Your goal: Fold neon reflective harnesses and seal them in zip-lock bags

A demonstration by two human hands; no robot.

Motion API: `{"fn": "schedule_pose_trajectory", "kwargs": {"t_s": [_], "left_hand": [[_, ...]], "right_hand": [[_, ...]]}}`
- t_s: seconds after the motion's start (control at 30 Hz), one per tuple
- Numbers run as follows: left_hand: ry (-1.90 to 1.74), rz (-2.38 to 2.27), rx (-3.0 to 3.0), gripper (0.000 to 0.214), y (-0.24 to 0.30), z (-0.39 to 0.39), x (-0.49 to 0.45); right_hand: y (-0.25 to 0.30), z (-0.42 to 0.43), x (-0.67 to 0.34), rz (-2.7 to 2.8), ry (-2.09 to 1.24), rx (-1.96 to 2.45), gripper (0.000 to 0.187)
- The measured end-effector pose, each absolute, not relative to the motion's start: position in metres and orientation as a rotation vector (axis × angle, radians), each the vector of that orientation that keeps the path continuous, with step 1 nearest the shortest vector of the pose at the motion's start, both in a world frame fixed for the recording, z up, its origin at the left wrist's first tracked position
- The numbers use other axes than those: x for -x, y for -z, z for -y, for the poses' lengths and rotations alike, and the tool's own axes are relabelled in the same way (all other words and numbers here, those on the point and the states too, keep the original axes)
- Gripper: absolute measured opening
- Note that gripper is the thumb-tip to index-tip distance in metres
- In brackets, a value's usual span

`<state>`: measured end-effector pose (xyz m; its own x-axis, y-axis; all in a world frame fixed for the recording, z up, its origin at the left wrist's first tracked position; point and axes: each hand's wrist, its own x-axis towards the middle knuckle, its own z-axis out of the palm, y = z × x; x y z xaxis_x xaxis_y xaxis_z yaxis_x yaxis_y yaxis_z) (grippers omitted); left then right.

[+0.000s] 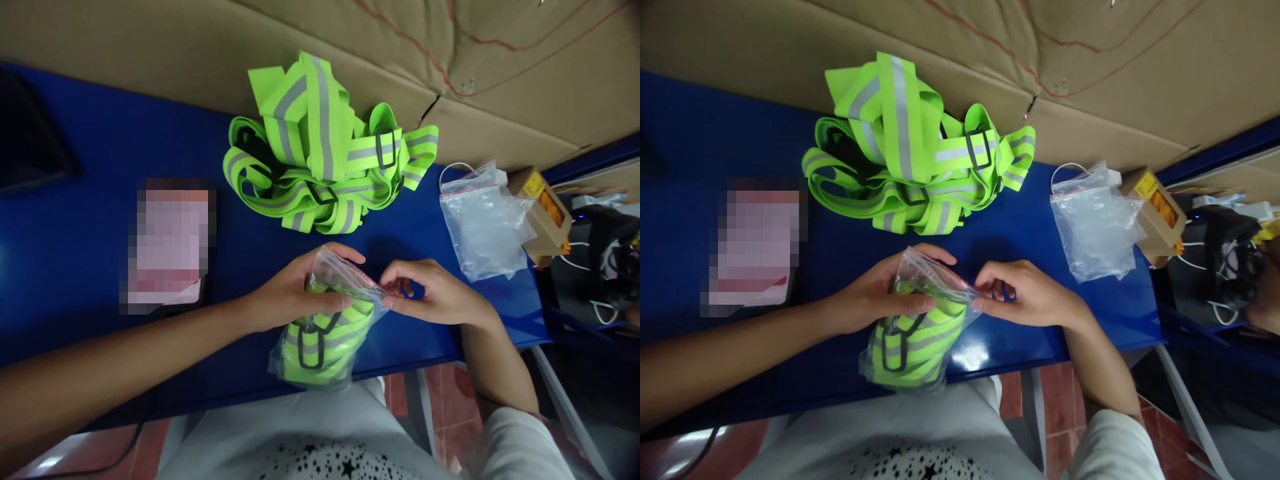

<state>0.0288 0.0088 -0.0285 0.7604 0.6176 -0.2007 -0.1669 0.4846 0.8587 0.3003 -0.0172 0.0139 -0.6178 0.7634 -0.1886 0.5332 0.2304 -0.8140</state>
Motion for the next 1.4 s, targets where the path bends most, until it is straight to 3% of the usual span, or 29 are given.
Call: {"fn": "schedule_pose_trajectory", "kwargs": {"t_s": [0.2, 0.43, 0.63, 1.0, 1.2, 1.4], "left_hand": [[-0.499, -0.590, -0.750, 0.030, 0.030, -0.006, -0.032], [-0.445, -0.674, -0.908, 0.039, 0.028, -0.008, -0.032], [-0.474, -0.649, -0.924, 0.042, 0.029, -0.006, -0.033], [-0.493, -0.741, -1.035, 0.043, 0.031, -0.007, -0.032], [-0.508, -0.732, -1.076, 0.045, 0.029, -0.006, -0.033], [-0.515, -0.712, -1.109, 0.044, 0.031, -0.007, -0.035]], "right_hand": [[-0.016, 0.011, -0.305, 2.277, -1.414, 1.116, 0.016], [-0.007, 0.006, -0.307, 2.297, -1.494, 1.041, 0.028], [-0.009, 0.007, -0.306, 2.283, -1.578, 1.047, 0.019], [-0.003, 0.004, -0.309, 2.276, -1.541, 1.039, 0.022], [-0.002, 0.007, -0.303, 2.245, -1.457, 1.064, 0.011], [0.000, 0.008, -0.299, 2.277, -1.426, 1.033, 0.016]]}}
